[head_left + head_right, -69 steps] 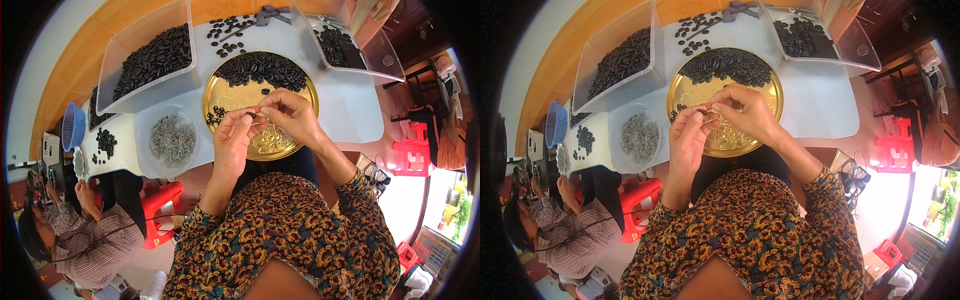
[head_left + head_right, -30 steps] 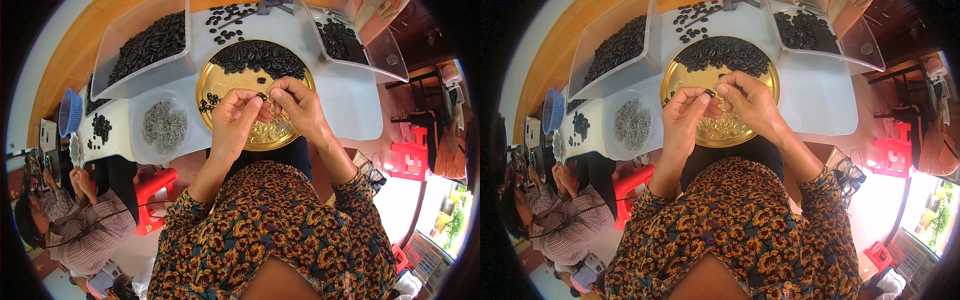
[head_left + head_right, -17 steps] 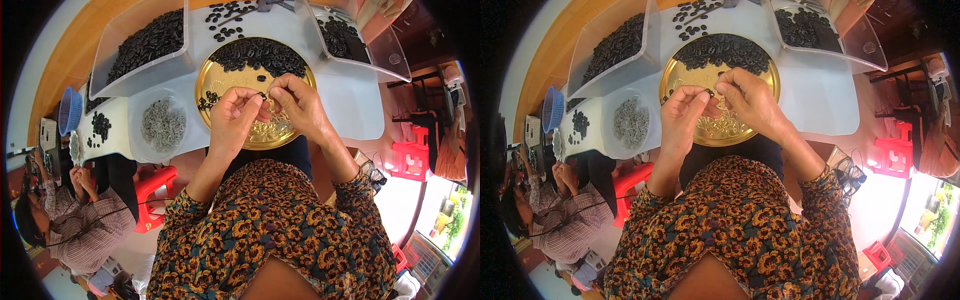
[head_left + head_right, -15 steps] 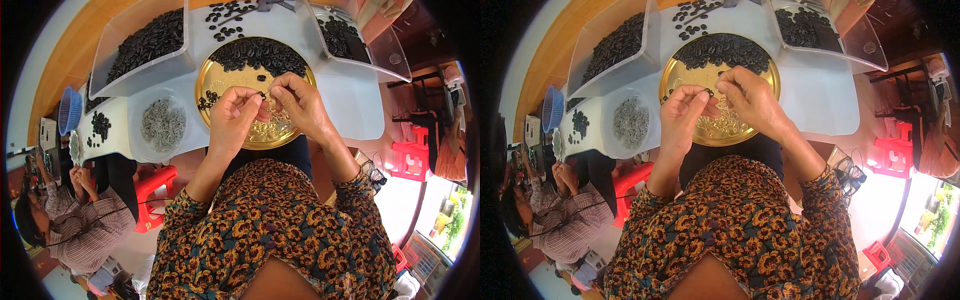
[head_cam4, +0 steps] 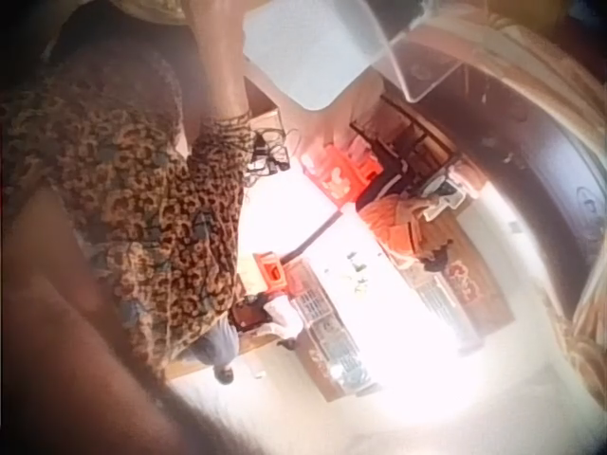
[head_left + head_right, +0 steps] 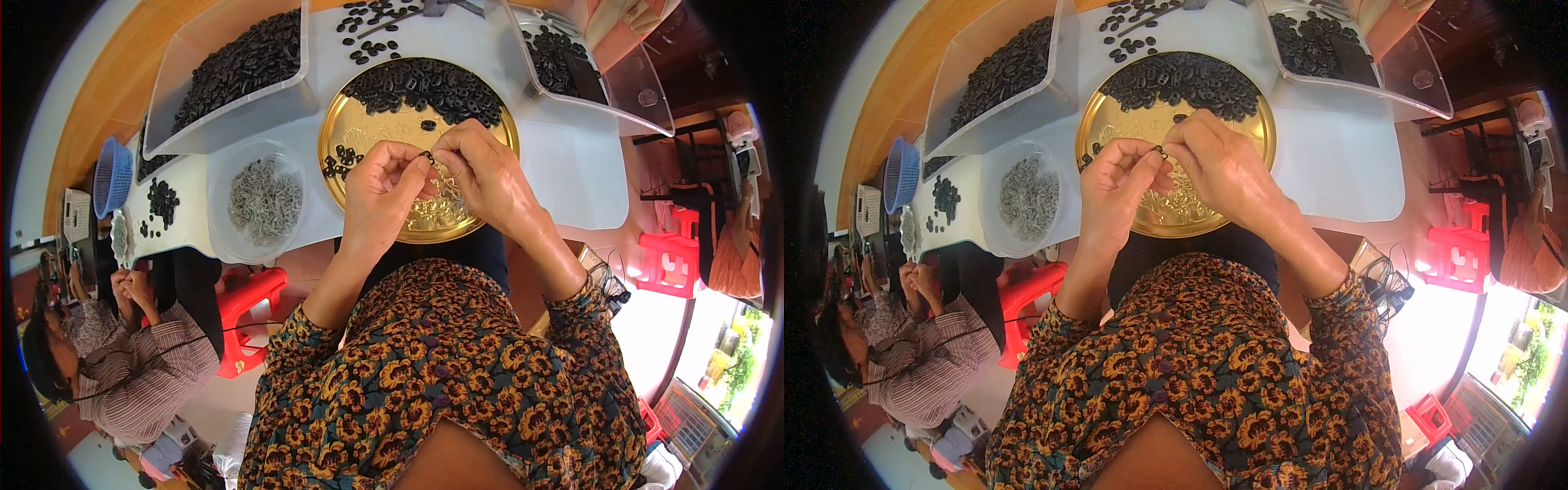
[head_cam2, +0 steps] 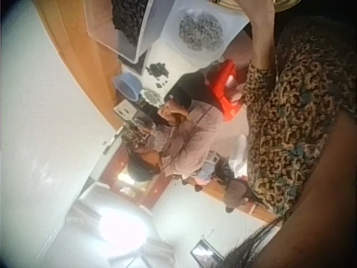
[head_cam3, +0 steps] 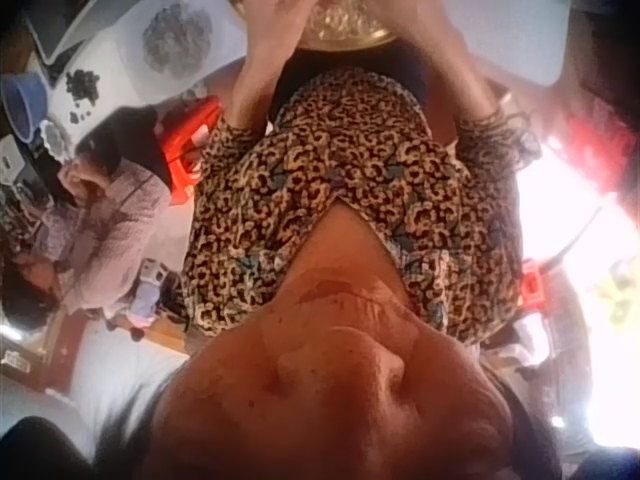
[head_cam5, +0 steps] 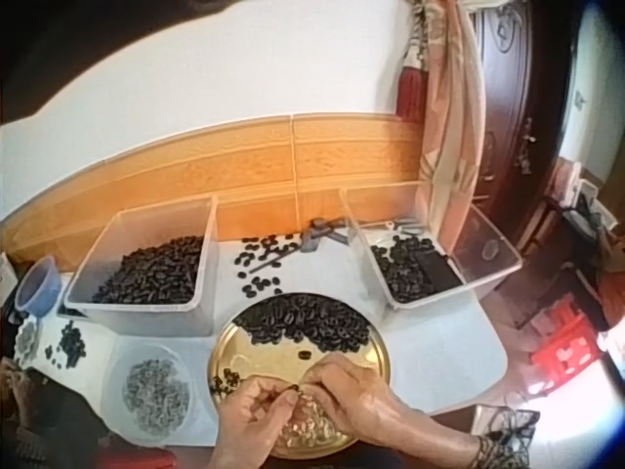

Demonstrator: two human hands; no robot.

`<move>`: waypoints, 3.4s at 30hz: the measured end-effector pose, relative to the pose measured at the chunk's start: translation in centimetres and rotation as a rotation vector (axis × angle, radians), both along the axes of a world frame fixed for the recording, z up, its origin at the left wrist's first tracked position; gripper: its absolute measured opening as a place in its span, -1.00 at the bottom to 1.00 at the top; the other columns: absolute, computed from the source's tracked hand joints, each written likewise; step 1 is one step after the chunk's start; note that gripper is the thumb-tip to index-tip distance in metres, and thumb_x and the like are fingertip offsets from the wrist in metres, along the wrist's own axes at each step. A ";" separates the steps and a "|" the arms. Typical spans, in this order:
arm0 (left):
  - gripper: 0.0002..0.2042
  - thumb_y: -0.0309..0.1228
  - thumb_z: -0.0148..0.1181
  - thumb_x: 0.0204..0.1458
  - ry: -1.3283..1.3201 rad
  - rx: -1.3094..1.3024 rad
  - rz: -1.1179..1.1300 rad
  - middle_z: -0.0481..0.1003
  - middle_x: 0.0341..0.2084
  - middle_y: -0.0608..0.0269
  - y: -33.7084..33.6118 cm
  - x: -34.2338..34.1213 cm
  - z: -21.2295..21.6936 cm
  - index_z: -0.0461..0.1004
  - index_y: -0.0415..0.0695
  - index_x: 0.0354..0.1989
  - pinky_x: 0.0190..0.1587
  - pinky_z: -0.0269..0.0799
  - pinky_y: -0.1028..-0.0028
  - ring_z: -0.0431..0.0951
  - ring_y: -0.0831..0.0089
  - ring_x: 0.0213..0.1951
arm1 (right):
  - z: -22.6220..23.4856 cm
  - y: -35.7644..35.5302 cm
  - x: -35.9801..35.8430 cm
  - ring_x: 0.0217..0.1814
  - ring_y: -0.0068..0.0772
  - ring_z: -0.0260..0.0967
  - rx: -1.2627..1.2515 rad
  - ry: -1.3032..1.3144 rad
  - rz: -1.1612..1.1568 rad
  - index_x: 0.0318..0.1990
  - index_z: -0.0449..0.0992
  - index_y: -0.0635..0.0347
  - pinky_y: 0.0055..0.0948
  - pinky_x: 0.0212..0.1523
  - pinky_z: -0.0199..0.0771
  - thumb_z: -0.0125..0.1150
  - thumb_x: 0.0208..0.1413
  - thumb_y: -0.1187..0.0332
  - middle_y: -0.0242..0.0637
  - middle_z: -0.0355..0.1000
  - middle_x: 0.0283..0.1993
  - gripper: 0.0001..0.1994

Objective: The person picks up plastic cord lock pieces from a round tray and assembles them together by hand.

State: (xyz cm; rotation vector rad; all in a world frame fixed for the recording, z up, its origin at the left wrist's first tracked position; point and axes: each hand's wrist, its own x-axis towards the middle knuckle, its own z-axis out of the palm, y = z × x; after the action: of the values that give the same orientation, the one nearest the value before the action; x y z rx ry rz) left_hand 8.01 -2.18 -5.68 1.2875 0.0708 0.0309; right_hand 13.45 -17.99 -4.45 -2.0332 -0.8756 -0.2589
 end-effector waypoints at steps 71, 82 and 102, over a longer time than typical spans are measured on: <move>-0.91 -0.55 0.06 0.15 0.003 -0.144 -0.017 0.54 -0.41 0.11 0.6 -0.1 -1.2 0.39 -0.32 -0.24 -0.34 0.54 0.53 0.57 0.47 -0.43 | -1.7 1.0 -0.8 -0.50 -0.61 0.38 0.260 0.494 -0.019 -0.26 0.41 0.35 -0.59 -0.50 0.36 0.10 0.21 0.41 -0.30 0.36 -0.45 -0.86; -0.93 -0.57 0.05 0.16 -0.038 -0.126 0.059 0.52 -0.44 0.14 -0.2 -0.1 -1.9 0.37 -0.33 -0.27 -0.32 0.53 0.55 0.55 0.52 -0.44 | -2.1 1.9 -1.1 -0.43 -0.16 0.46 0.168 0.254 -0.118 -0.29 0.41 0.31 -0.38 -0.42 0.42 0.16 0.13 0.45 -0.09 0.42 -0.41 -0.89; -0.92 -0.52 0.10 0.14 0.004 -0.282 0.019 0.54 -0.44 0.11 0.3 0.3 -2.3 0.40 -0.30 -0.27 -0.36 0.52 0.52 0.55 0.48 -0.47 | -2.5 2.3 -1.5 -0.45 -0.62 0.33 0.304 0.445 -0.121 -0.24 0.41 0.35 -0.56 -0.44 0.38 0.06 0.24 0.40 -0.29 0.41 -0.45 -0.85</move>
State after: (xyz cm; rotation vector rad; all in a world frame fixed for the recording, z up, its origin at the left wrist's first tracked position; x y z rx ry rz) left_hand 8.29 -1.92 -7.99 1.0049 0.0874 0.0333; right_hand 11.95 -15.71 -6.98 -1.7619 -0.4091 0.0008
